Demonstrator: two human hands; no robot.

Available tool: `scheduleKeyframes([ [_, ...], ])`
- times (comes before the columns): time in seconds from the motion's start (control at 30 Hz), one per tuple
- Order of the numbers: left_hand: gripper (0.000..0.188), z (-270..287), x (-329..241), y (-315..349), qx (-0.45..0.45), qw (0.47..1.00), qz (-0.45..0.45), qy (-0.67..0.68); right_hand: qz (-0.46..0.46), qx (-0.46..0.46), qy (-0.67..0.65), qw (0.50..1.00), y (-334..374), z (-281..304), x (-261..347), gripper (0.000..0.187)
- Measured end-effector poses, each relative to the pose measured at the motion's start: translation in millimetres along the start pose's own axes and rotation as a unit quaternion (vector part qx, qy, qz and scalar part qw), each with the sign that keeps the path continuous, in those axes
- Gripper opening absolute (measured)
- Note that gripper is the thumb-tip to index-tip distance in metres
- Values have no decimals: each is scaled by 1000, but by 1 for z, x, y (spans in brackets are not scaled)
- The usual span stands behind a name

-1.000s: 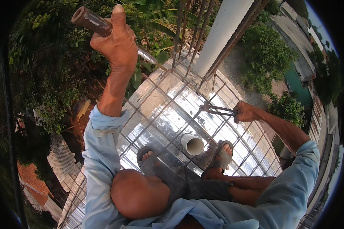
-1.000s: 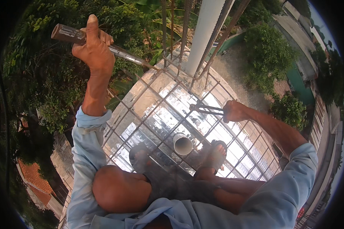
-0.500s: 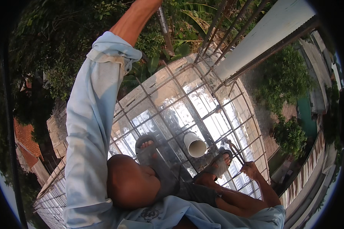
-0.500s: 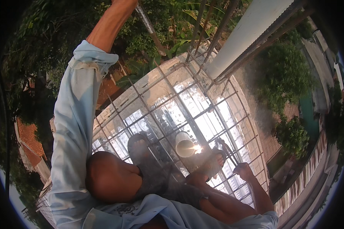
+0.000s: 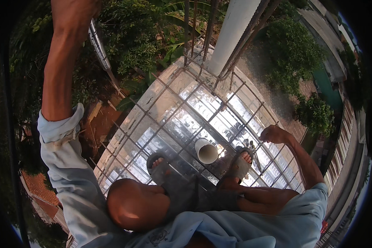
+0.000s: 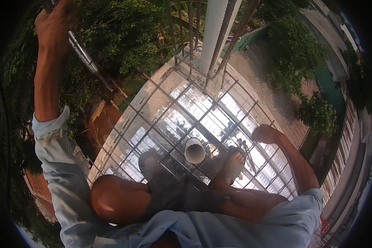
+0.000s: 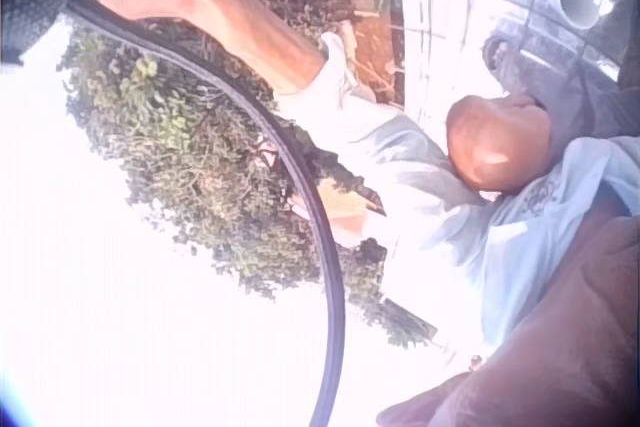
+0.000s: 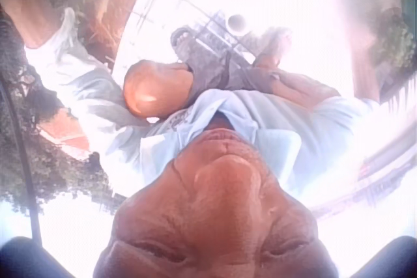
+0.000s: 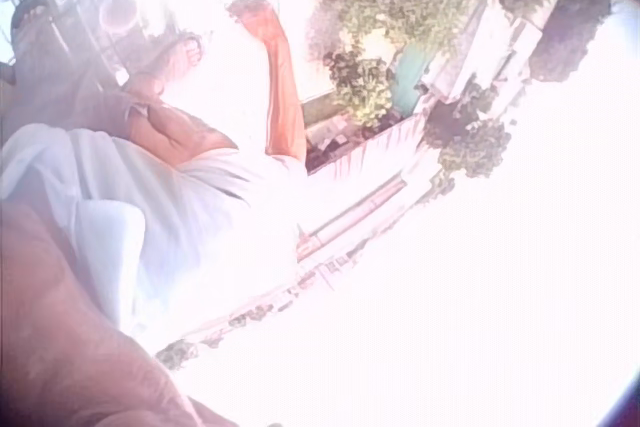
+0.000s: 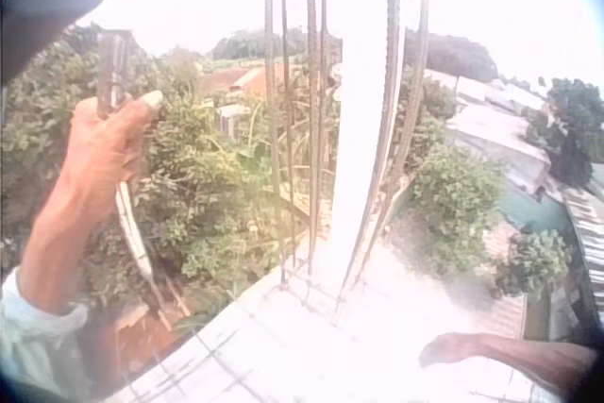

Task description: The person assembles a rebar grid by tying intersecting steel bars with wire using pliers and a metal rod. The person repeatedly twists wire ties at intersections to secure the grid structure.

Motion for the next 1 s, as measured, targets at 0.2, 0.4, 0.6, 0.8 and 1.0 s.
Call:
scheduleKeyframes([
  [0.2,29,-51,-58,40,25,993,109,47,391,-64,-158,904,88,85,297,79],
  [0.4,22,-50,-32,62,51,977,205,-12,438,117,-300,839,101,21,433,50],
  [0.6,48,-56,-21,95,89,973,208,53,409,185,-403,797,94,0,429,40],
  [0.8,98,2,-26,177,117,967,214,-73,486,208,-497,688,118,76,446,28],
  [1.0,75,7,-17,248,192,875,427,-127,517,250,-507,643,131,75,462,36],
])
Point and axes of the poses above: each hand's wrist, its own y-axis away from the middle knuckle, its own z-axis out of the back of the hand, x = y × z, the point moved 9 cm from there along -y, towards the middle knuckle, and after that the axes turned 10 degrees about -z, right-handed, at the moved point
